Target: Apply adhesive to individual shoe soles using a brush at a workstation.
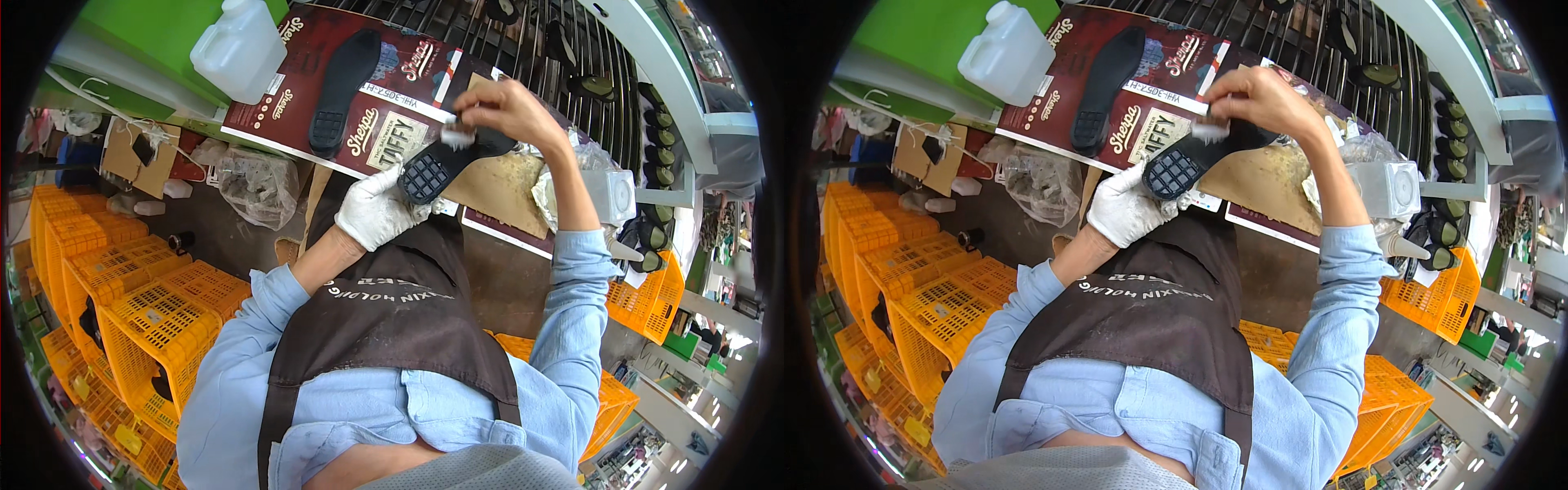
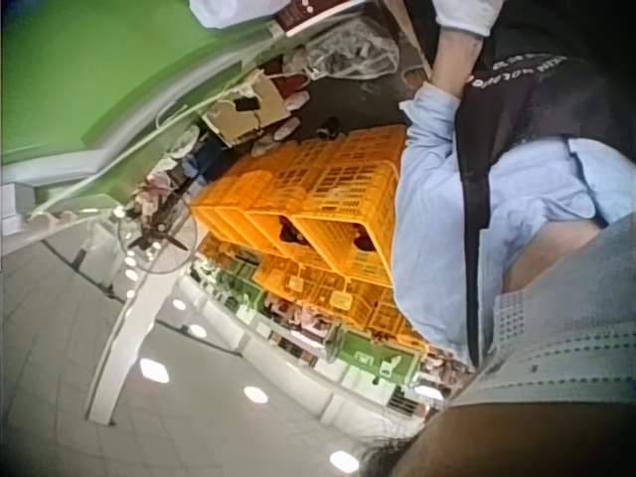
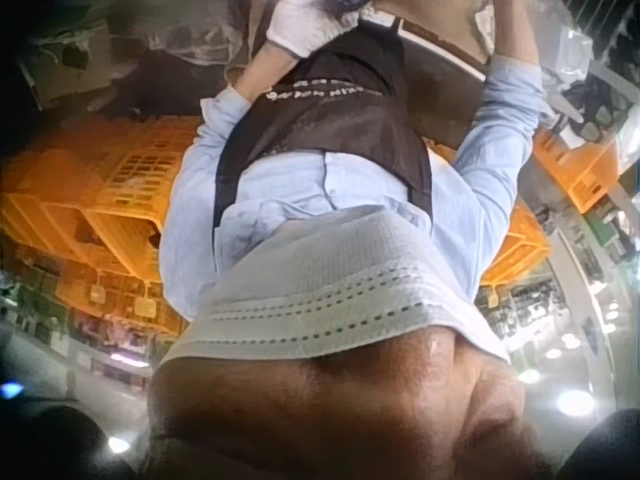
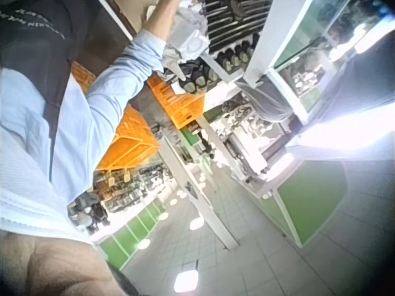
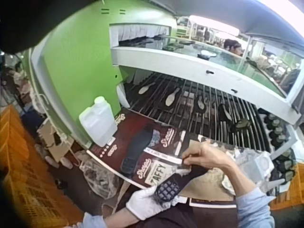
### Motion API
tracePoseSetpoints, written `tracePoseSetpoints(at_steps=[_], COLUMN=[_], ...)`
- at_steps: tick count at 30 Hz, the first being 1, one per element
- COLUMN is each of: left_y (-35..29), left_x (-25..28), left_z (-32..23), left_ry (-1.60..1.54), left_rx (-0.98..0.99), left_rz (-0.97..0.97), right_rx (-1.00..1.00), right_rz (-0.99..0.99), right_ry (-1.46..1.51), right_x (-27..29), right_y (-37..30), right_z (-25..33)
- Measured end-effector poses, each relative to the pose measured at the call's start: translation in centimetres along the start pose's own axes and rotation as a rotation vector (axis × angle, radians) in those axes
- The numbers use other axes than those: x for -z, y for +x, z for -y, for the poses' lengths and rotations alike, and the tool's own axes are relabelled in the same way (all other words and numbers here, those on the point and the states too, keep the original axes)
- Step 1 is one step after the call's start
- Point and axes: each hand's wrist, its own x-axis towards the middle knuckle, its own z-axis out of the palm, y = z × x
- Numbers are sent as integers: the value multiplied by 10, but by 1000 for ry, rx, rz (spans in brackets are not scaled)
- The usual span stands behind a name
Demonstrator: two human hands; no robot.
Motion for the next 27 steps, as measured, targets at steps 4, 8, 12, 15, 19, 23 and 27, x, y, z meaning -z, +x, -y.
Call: tracePoseSetpoints(at_steps=[4,8,12,15,19,23,27], left_y=[-1,1,2,2,1,-2,-3], left_x=[1,5,6,5,2,0,-1], left_z=[0,-2,-3,-3,-4,-5,-5], left_ry=[-6,-48,-26,-103,-49,29,10], left_rx=[-8,-14,-6,-8,-4,-15,-17], left_rz=[11,-23,1,-20,-24,15,-16], right_rx=[-348,-165,-360,-321,-109,-457,-531], right_rz=[-452,13,-374,-161,-309,-337,-369], right_ry=[6,48,28,254,-271,282,-230], right_x=[-1,0,0,-3,-7,9,27], right_y=[2,-1,-5,-6,-4,-12,-26], right_z=[2,6,13,14,0,-25,-49])
